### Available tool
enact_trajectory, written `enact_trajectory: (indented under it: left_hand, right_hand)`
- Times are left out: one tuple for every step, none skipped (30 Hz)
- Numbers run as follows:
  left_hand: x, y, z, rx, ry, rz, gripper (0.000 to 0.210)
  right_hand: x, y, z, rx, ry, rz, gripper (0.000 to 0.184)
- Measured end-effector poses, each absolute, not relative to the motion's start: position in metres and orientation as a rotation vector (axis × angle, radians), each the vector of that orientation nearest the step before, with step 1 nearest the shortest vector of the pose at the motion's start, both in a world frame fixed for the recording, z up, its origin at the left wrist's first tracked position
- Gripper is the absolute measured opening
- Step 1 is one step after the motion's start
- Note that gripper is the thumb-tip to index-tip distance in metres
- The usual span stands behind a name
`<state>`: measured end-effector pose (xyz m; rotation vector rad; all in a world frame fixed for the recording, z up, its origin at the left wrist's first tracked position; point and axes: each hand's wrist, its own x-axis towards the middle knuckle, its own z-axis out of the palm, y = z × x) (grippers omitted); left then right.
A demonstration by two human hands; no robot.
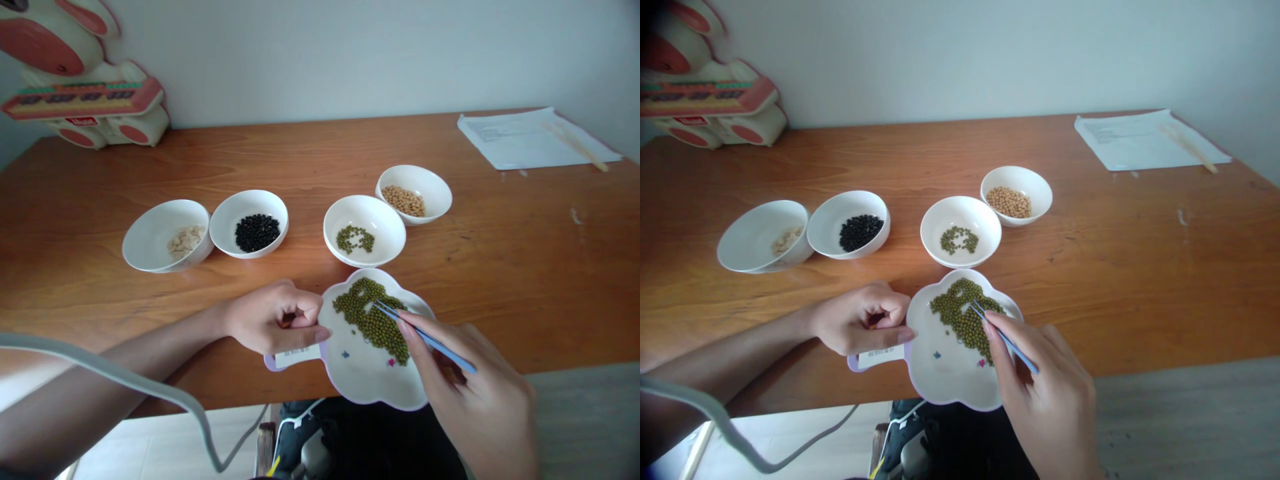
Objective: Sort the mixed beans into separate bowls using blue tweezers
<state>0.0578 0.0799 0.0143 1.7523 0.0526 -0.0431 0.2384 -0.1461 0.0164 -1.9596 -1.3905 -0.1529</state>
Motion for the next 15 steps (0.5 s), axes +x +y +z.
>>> enact_trajectory:
  left_hand:
    - [0.0579,0.0799,0.0142,1.754,0.051,-0.043,0.043]
    - [0.0579,0.0799,0.0140,1.755,0.049,-0.043,0.043]
    - [0.0580,0.0799,0.0139,1.753,0.048,-0.044,0.043]
    - [0.0580,0.0798,0.0137,1.751,0.049,-0.046,0.043]
    - [0.0581,0.0798,0.0136,1.749,0.051,-0.047,0.043]
    - [0.0581,0.0797,0.0136,1.747,0.052,-0.046,0.043]
    - [0.0581,0.0797,0.0136,1.746,0.053,-0.046,0.043]
    - [0.0581,0.0797,0.0137,1.746,0.053,-0.045,0.043]
    - [0.0581,0.0796,0.0138,1.747,0.052,-0.044,0.043]
    - [0.0581,0.0796,0.0139,1.748,0.050,-0.043,0.043]
    - [0.0580,0.0796,0.0139,1.748,0.049,-0.041,0.043]
    - [0.0580,0.0796,0.0139,1.749,0.048,-0.038,0.043]
    - [0.0579,0.0796,0.0139,1.749,0.046,-0.037,0.043]
    - [0.0579,0.0796,0.0139,1.749,0.045,-0.036,0.043]
    - [0.0579,0.0796,0.0138,1.750,0.046,-0.036,0.043]
  right_hand:
    - [0.2382,-0.1459,0.0164,-1.967,-1.388,-0.153,0.024]
    - [0.2381,-0.1459,0.0163,-1.975,-1.383,-0.150,0.022]
    - [0.2381,-0.1461,0.0162,-1.981,-1.374,-0.146,0.021]
    - [0.2381,-0.1463,0.0162,-1.984,-1.369,-0.139,0.020]
    - [0.2382,-0.1464,0.0163,-1.985,-1.367,-0.132,0.020]
    - [0.2383,-0.1463,0.0166,-1.986,-1.365,-0.127,0.020]
    - [0.2385,-0.1459,0.0172,-1.987,-1.366,-0.126,0.020]
    - [0.2387,-0.1452,0.0179,-1.988,-1.368,-0.126,0.020]
    - [0.2390,-0.1443,0.0188,-1.991,-1.372,-0.125,0.019]
    - [0.2392,-0.1432,0.0197,-1.994,-1.377,-0.124,0.018]
    - [0.2394,-0.1420,0.0205,-1.997,-1.379,-0.124,0.017]
    - [0.2396,-0.1408,0.0212,-1.999,-1.382,-0.123,0.016]
    - [0.2397,-0.1398,0.0216,-1.999,-1.383,-0.124,0.016]
    - [0.2397,-0.1392,0.0217,-2.002,-1.381,-0.122,0.016]
    - [0.2397,-0.1389,0.0215,-2.002,-1.377,-0.123,0.015]
